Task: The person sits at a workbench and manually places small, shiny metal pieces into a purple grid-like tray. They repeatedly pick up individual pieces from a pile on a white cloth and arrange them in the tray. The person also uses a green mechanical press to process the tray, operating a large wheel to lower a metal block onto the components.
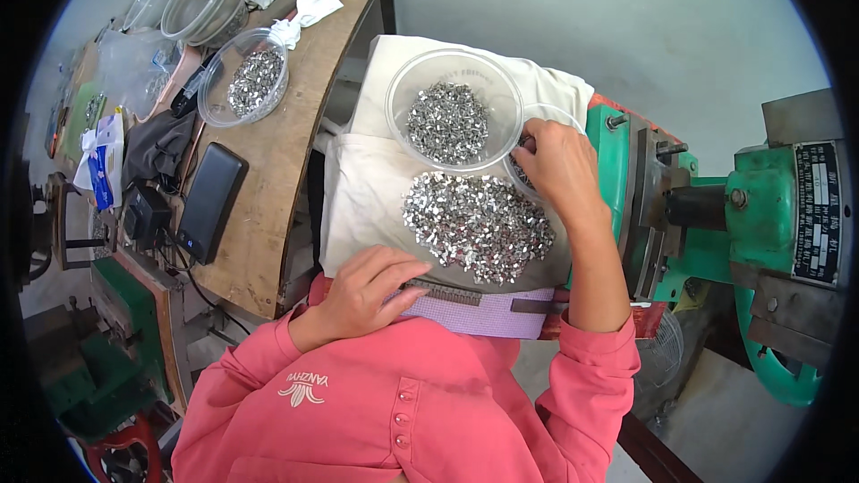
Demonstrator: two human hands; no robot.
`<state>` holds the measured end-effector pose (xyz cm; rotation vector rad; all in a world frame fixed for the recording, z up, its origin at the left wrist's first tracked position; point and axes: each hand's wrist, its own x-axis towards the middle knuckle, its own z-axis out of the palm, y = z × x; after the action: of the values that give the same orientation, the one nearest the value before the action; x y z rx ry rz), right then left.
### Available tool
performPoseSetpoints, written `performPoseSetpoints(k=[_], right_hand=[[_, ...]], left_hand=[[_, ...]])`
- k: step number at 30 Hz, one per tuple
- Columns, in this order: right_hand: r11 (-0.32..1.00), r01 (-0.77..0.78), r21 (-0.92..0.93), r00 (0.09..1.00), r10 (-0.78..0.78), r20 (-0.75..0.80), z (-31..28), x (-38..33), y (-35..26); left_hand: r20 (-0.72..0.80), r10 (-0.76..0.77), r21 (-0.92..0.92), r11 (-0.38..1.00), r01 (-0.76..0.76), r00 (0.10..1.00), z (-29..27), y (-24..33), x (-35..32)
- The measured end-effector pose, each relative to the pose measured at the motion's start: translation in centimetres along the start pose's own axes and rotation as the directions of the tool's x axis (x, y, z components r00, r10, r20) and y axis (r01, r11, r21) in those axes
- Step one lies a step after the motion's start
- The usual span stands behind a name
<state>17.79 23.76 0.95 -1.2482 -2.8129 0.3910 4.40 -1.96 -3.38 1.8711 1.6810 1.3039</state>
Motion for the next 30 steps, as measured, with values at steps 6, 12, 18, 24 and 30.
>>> performPoseSetpoints(k=[6,12,18,24,30], right_hand=[[0.999,0.03,0.012,0.999,-0.03,0.027,0.0,1.0,0.3],[0.995,0.043,0.094,0.999,-0.044,0.014,0.3,1.1,0.9],[0.956,-0.024,0.293,0.999,0.036,-0.035,0.8,-0.1,1.5],[0.54,-0.154,0.828,0.964,0.265,0.007,1.4,-1.5,4.1],[0.206,-0.171,0.963,0.934,0.345,0.092,-0.5,-2.4,3.4]], left_hand=[[0.021,0.058,-0.04,0.998,-0.057,0.998,0.3,1.2,2.1],[0.0,0.051,-0.08,0.996,-0.051,0.999,-0.6,1.2,4.2],[-0.128,-0.112,-0.145,0.985,0.093,0.985,-3.6,1.3,7.6],[-0.105,-0.181,-0.219,0.963,0.155,0.978,-2.2,0.1,13.0],[0.112,-0.111,-0.195,0.972,0.131,0.988,3.0,-1.3,19.0]])
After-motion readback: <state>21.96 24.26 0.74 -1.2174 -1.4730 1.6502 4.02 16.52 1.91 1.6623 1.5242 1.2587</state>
